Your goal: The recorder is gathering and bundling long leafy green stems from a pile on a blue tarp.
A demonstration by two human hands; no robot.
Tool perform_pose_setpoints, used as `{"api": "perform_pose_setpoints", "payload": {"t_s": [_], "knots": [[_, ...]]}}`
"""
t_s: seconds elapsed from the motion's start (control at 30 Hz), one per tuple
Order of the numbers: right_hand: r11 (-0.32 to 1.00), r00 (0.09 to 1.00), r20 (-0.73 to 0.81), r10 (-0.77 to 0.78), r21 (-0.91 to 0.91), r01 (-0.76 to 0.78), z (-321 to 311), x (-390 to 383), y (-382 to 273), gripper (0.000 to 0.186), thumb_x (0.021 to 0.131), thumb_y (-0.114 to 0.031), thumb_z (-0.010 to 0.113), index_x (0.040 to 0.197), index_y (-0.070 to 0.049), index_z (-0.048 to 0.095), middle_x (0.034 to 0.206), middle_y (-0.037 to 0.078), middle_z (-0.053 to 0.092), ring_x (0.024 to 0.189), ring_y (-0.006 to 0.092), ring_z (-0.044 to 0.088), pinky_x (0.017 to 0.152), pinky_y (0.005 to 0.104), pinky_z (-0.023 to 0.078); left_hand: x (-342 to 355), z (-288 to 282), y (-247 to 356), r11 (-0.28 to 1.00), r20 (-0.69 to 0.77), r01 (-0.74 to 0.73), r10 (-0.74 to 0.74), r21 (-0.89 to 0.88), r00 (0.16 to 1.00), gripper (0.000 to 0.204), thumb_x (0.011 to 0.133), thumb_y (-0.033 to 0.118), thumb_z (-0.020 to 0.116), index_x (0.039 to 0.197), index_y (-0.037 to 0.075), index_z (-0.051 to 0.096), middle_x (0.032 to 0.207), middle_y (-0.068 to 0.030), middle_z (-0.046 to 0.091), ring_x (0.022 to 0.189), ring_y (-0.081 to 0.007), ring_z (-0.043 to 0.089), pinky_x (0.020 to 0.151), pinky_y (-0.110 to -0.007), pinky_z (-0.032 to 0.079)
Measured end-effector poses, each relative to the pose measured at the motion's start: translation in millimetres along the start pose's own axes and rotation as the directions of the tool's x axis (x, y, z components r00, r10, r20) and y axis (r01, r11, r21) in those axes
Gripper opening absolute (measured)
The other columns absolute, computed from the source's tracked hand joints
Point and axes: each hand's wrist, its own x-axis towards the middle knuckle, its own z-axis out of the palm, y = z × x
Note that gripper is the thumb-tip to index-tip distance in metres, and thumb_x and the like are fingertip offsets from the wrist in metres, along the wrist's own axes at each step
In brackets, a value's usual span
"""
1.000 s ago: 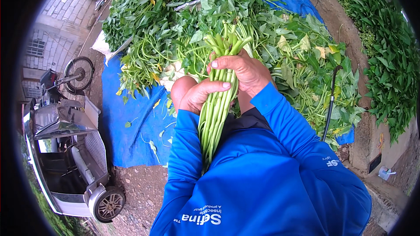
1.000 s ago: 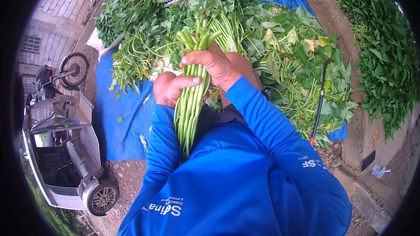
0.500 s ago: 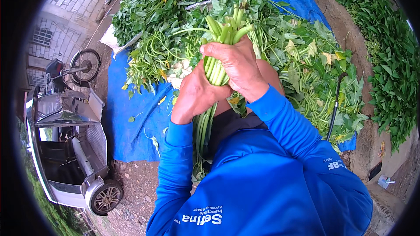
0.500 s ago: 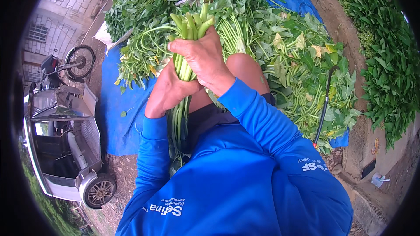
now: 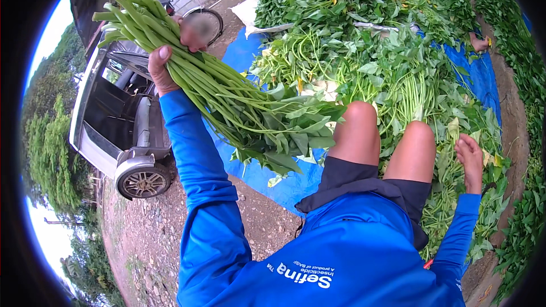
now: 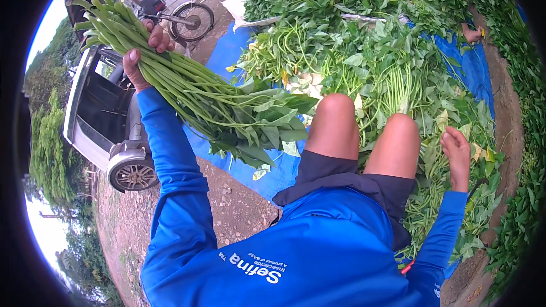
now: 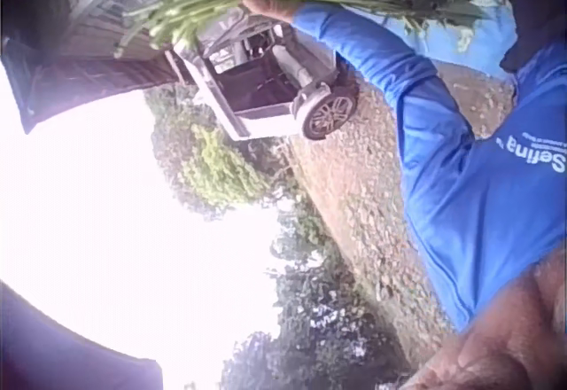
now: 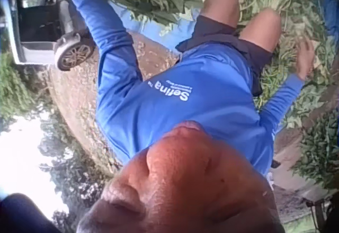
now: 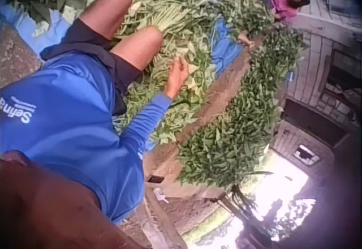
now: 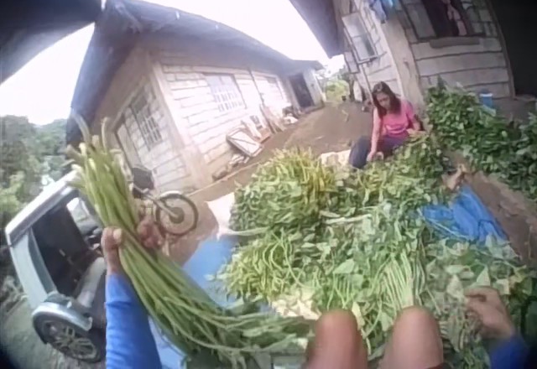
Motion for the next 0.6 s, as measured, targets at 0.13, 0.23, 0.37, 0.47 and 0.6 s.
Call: {"api": "perform_pose_setpoints", "payload": {"t_s": [0.13, 0.23, 0.37, 0.47, 0.6], "knots": [[0.876, 0.852, -0.524, -0.001, -0.411, -0.252, -213.7, -56.4, 252.8, 0.025, 0.093, -0.008, 0.071, 0.115, 0.003, 0.074, 0.107, 0.015, 0.077, 0.098, 0.0211, 0.071, 0.087, 0.0344, 0.056, 20.1, -5.6, -20.7, 0.985, 0.106, 0.174, -0.175, 0.022, 0.979, 0.074, 0.073, 0.041, 0.083, 0.127, 0.003, 0.049, 0.090, -0.0031, 0.054, 0.075, -0.0164, 0.057, 0.077, -0.032, 0.054], [0.825, 0.754, -0.639, -0.155, -0.504, -0.257, -132.1, -26.7, 261.9, 0.024, 0.089, -0.025, 0.069, 0.101, -0.005, 0.077, 0.099, 0.022, 0.077, 0.094, 0.0418, 0.074, 0.088, 0.0466, 0.057, 26.8, -151.2, 33.7, 0.651, 0.692, 0.757, -0.572, 0.057, 0.441, 0.077, 0.068, 0.031, 0.090, 0.122, 0.002, 0.043, 0.080, -0.0112, 0.061, 0.060, -0.0243, 0.065, 0.068, -0.038, 0.064], [0.723, 0.525, -0.850, -0.038, -0.386, -0.573, -167.0, -111.4, 327.1, 0.026, 0.089, -0.028, 0.075, 0.100, -0.005, 0.071, 0.098, 0.020, 0.075, 0.094, 0.0421, 0.071, 0.087, 0.0506, 0.056, -81.1, 125.1, -124.6, 0.480, 0.327, 0.867, -0.848, 0.136, 0.418, 0.079, 0.064, 0.024, 0.092, 0.121, 0.001, 0.043, 0.078, -0.0133, 0.062, 0.060, -0.0268, 0.066, 0.063, -0.039, 0.063], [0.791, 0.531, -0.847, 0.020, -0.311, -0.526, -155.4, -136.0, 325.0, 0.032, 0.091, -0.033, 0.072, 0.105, -0.005, 0.070, 0.115, 0.020, 0.069, 0.107, 0.0450, 0.066, 0.096, 0.0531, 0.052, -121.7, 225.4, -205.9, 0.333, 0.413, 0.942, -0.864, 0.037, 0.289, 0.076, 0.060, 0.025, 0.085, 0.121, 0.000, 0.048, 0.072, -0.0096, 0.058, 0.056, -0.0240, 0.062, 0.054, -0.036, 0.056], [0.742, 0.566, -0.808, -0.164, -0.479, -0.469, -136.7, -138.7, 292.3, 0.029, 0.090, -0.025, 0.075, 0.110, -0.006, 0.069, 0.113, 0.019, 0.067, 0.104, 0.0417, 0.067, 0.092, 0.0513, 0.053, -99.7, 334.0, -227.0, 0.373, 0.495, 0.911, -0.833, 0.175, 0.246, 0.067, 0.059, 0.020, 0.079, 0.115, -0.005, 0.053, 0.076, -0.0149, 0.059, 0.062, -0.0266, 0.064, 0.058, -0.039, 0.058]]}}
